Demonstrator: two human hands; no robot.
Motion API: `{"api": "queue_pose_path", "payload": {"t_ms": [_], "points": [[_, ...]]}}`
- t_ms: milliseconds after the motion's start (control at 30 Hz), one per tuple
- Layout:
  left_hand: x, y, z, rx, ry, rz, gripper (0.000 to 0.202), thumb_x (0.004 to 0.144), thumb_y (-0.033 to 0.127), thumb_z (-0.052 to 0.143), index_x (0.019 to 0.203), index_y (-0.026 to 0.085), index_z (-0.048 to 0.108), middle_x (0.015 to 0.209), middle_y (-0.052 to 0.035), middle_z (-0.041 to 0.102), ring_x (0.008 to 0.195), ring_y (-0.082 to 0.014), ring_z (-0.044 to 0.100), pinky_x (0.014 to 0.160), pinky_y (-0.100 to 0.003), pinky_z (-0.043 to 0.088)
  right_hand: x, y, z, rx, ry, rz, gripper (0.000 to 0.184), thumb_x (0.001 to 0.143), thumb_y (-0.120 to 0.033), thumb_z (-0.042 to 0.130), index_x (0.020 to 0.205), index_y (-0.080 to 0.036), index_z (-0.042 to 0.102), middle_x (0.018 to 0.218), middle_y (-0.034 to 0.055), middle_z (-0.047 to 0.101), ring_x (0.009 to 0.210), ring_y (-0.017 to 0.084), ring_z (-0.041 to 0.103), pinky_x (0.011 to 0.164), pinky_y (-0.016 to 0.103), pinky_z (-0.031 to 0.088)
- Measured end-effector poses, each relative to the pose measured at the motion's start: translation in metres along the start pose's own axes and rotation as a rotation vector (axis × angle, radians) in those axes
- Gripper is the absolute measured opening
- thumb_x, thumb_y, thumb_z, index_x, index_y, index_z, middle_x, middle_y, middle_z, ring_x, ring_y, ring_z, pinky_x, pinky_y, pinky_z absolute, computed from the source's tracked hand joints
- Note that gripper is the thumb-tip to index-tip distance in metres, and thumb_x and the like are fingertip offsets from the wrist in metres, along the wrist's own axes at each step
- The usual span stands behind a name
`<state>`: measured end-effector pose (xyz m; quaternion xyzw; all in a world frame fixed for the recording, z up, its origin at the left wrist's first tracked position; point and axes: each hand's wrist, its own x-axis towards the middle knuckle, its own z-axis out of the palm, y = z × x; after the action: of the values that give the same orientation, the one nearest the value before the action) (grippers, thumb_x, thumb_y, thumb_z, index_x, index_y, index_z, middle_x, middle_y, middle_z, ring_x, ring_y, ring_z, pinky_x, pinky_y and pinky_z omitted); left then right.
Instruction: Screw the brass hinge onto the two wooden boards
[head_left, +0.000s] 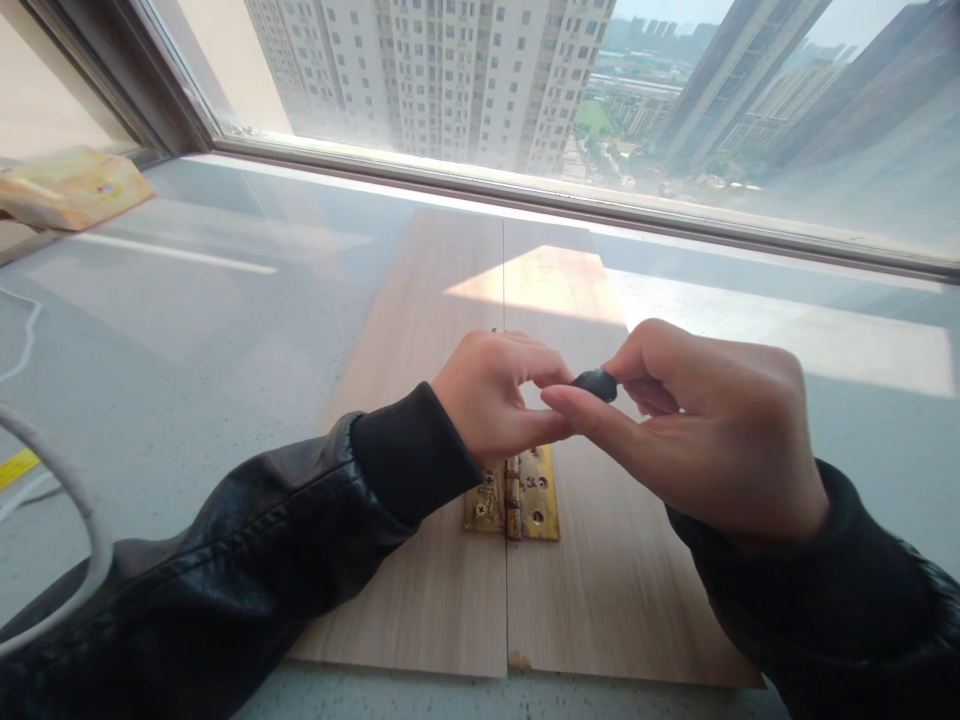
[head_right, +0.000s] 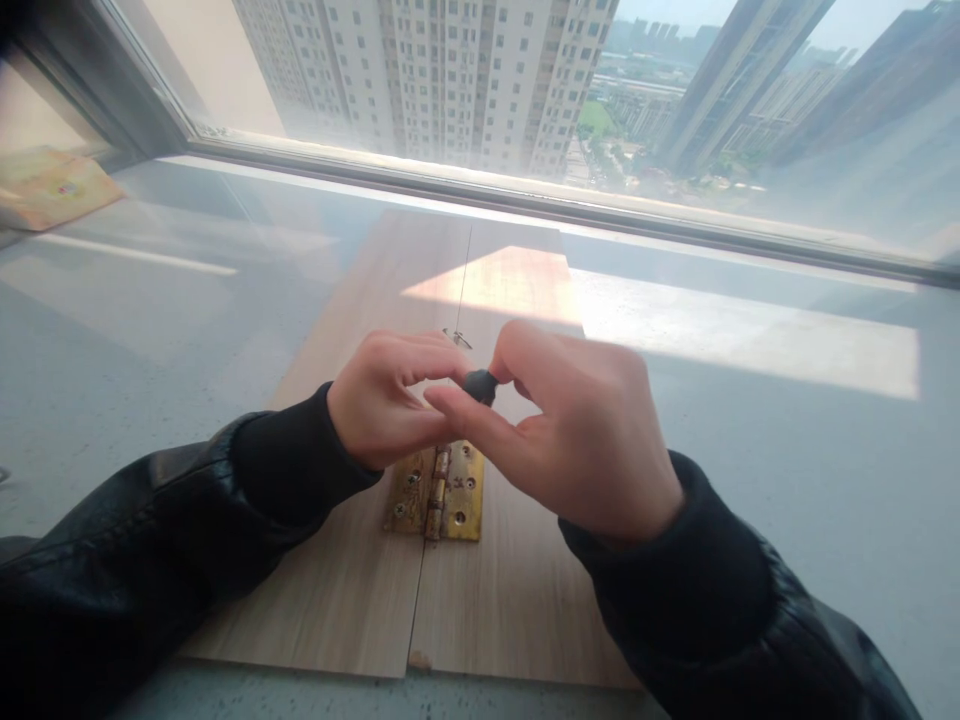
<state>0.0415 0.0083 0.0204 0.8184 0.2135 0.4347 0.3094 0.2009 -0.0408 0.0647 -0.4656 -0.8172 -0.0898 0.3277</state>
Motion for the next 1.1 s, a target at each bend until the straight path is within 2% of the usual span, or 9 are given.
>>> {"api": "queue_pose_path", "payload": {"t_ms": [67, 133, 267, 400, 533, 733, 900, 1000, 1100], "points": [[0.001, -0.003, -0.002, -0.084, -0.021, -0.029, 0.013, 0.07, 0.026, 0.072, 0.07, 0.013, 0.069, 0.067, -0.0043, 0.068, 0.063, -0.0138, 0.06, 0.06, -0.026, 0.047, 0.003, 0.004, -0.005, 0.212, -0.134, 0.043, 0.021, 0.078, -0.038, 0.066, 0.079, -0.019, 0.058, 0.055, -0.0042, 0.047, 0.048, 0.009, 0.043, 0.045, 0.026, 0.036], [0.002, -0.006, -0.004, -0.165, -0.041, -0.049, 0.014, 0.069, 0.026, 0.073, 0.074, 0.012, 0.071, 0.072, -0.0064, 0.069, 0.068, -0.016, 0.063, 0.065, -0.029, 0.05, 0.005, 0.008, -0.01, 0.408, -0.28, 0.085, 0.023, 0.083, -0.035, 0.062, 0.099, -0.019, 0.061, 0.069, 0.0, 0.059, 0.058, 0.011, 0.053, 0.052, 0.027, 0.043], [0.002, -0.011, -0.008, -0.277, -0.134, -0.041, 0.012, 0.071, 0.022, 0.073, 0.079, 0.013, 0.072, 0.075, -0.0071, 0.07, 0.075, -0.0183, 0.064, 0.074, -0.032, 0.051, 0.008, 0.013, -0.015, 0.532, -0.437, 0.131, 0.018, 0.086, -0.031, 0.057, 0.1, -0.021, 0.065, 0.08, 0.0027, 0.065, 0.068, 0.013, 0.059, 0.057, 0.029, 0.047], [0.001, -0.014, -0.008, -0.275, -0.181, -0.023, 0.012, 0.076, 0.022, 0.069, 0.085, 0.015, 0.073, 0.081, -0.0058, 0.073, 0.077, -0.0153, 0.064, 0.075, -0.03, 0.051, 0.004, 0.016, -0.012, 0.489, -0.368, 0.198, 0.017, 0.079, -0.033, 0.067, 0.09, -0.021, 0.065, 0.073, 0.0013, 0.064, 0.062, 0.014, 0.058, 0.052, 0.029, 0.043], [0.001, -0.013, -0.005, -0.155, -0.056, -0.014, 0.019, 0.068, 0.027, 0.074, 0.082, 0.014, 0.072, 0.08, -0.0063, 0.073, 0.076, -0.0158, 0.064, 0.073, -0.03, 0.05, 0.0, 0.012, -0.008, 0.391, -0.285, 0.22, 0.019, 0.074, -0.034, 0.071, 0.081, -0.021, 0.06, 0.066, -0.0006, 0.06, 0.053, 0.012, 0.052, 0.048, 0.028, 0.039], [0.001, -0.002, -0.003, 0.061, 0.063, -0.012, 0.014, 0.066, 0.028, 0.073, 0.069, 0.015, 0.068, 0.068, -0.0021, 0.069, 0.066, -0.0139, 0.059, 0.067, -0.029, 0.047, 0.0, -0.001, 0.001, 0.125, -0.132, 0.121, 0.016, 0.076, -0.029, 0.065, 0.074, -0.022, 0.05, 0.049, -0.0063, 0.042, 0.04, 0.009, 0.036, 0.042, 0.027, 0.031], [0.001, 0.008, -0.002, 0.223, 0.076, -0.087, 0.011, 0.068, 0.024, 0.071, 0.063, 0.016, 0.066, 0.062, -0.0005, 0.065, 0.062, -0.0134, 0.055, 0.062, -0.029, 0.044, -0.001, -0.007, 0.007, -0.073, 0.027, 0.083, 0.022, 0.075, -0.029, 0.065, 0.071, -0.022, 0.045, 0.051, -0.0049, 0.042, 0.042, 0.01, 0.039, 0.043, 0.029, 0.03], [0.001, 0.009, -0.002, 0.169, 0.064, -0.081, 0.01, 0.068, 0.02, 0.071, 0.061, 0.016, 0.064, 0.06, 0.0009, 0.064, 0.062, -0.0124, 0.055, 0.061, -0.027, 0.043, -0.001, -0.004, 0.003, -0.014, -0.023, 0.109, 0.021, 0.075, -0.031, 0.066, 0.071, -0.022, 0.047, 0.05, -0.0052, 0.041, 0.043, 0.011, 0.04, 0.044, 0.029, 0.031], [0.001, 0.005, -0.002, 0.09, 0.059, -0.064, 0.014, 0.067, 0.023, 0.073, 0.062, 0.016, 0.064, 0.063, 0.0004, 0.065, 0.063, -0.0126, 0.055, 0.063, -0.027, 0.044, 0.001, 0.005, -0.003, 0.26, -0.184, 0.134, 0.016, 0.078, -0.033, 0.065, 0.082, -0.02, 0.056, 0.061, -0.0019, 0.053, 0.052, 0.013, 0.05, 0.048, 0.029, 0.041]]}}
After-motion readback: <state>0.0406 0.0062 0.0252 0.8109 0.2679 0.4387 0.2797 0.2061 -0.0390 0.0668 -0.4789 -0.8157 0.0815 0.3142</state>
